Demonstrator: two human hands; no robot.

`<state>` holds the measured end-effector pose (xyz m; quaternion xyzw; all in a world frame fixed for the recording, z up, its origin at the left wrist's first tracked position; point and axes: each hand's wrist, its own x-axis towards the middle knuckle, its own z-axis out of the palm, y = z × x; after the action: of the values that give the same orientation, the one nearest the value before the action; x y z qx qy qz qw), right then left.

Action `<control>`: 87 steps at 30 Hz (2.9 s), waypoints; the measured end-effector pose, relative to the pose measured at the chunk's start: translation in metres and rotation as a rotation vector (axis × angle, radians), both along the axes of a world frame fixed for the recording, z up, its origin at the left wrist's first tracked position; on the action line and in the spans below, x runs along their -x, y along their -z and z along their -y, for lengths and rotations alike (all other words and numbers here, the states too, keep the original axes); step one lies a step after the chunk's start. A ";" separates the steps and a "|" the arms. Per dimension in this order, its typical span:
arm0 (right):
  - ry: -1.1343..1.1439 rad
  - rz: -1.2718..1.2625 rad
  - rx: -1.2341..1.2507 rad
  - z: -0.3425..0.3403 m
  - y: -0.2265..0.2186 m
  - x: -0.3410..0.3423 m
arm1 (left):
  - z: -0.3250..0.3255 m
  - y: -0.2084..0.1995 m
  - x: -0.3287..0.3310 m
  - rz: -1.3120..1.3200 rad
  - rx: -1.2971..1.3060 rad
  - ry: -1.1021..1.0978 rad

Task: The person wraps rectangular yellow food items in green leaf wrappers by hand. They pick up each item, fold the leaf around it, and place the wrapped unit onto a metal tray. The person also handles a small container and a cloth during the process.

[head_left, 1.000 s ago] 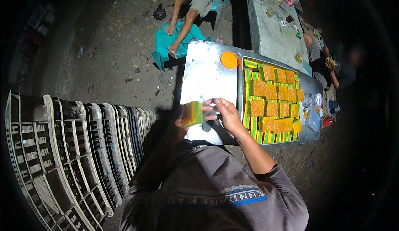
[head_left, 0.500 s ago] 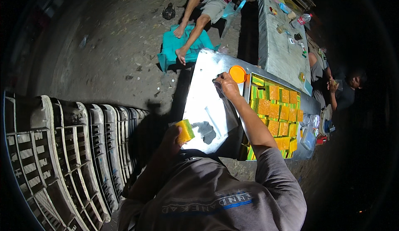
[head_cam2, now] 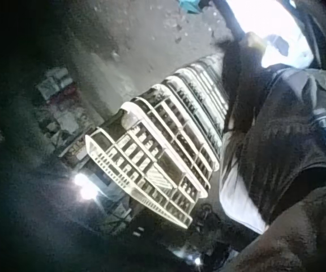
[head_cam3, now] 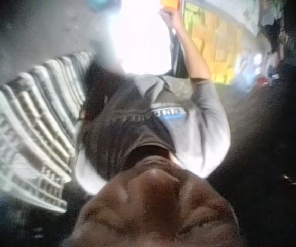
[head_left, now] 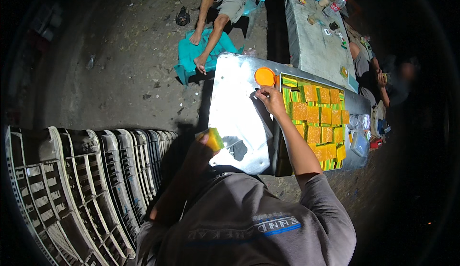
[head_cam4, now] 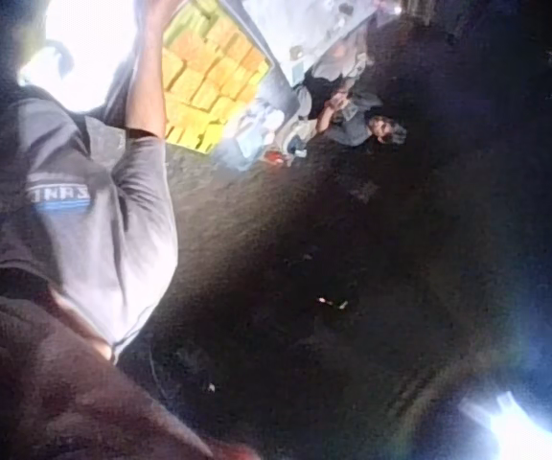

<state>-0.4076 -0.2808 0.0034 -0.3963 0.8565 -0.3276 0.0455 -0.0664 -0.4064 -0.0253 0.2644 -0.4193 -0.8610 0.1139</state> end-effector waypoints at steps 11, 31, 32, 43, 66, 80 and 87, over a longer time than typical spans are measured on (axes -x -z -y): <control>-0.313 -0.177 0.232 -0.085 -0.124 -0.116 | -0.002 -0.074 0.051 -0.024 -0.432 0.244; -0.533 -0.512 0.043 -0.078 -0.118 -0.147 | -0.012 -0.065 0.046 0.037 -0.508 0.450; -0.536 -0.508 0.037 -0.076 -0.117 -0.148 | -0.012 -0.066 0.046 0.044 -0.503 0.450; -0.473 -0.337 0.081 -0.065 -0.120 -0.153 | 0.000 -0.069 0.049 0.030 -0.534 0.486; -0.451 -0.049 -0.214 -0.116 -0.137 -0.104 | -0.059 -0.069 0.104 0.103 -0.399 0.420; -0.032 0.554 0.094 -0.180 -0.168 0.099 | -0.100 -0.044 0.238 -0.090 0.044 0.063; 0.319 -0.138 0.168 -0.207 -0.115 0.305 | -0.086 -0.008 0.168 0.287 1.139 -0.114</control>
<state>-0.7126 -0.0734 0.1188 -0.2792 0.8792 -0.3731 -0.0993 -0.2344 -0.3201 -0.0174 0.2978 -0.8120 -0.4481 0.2263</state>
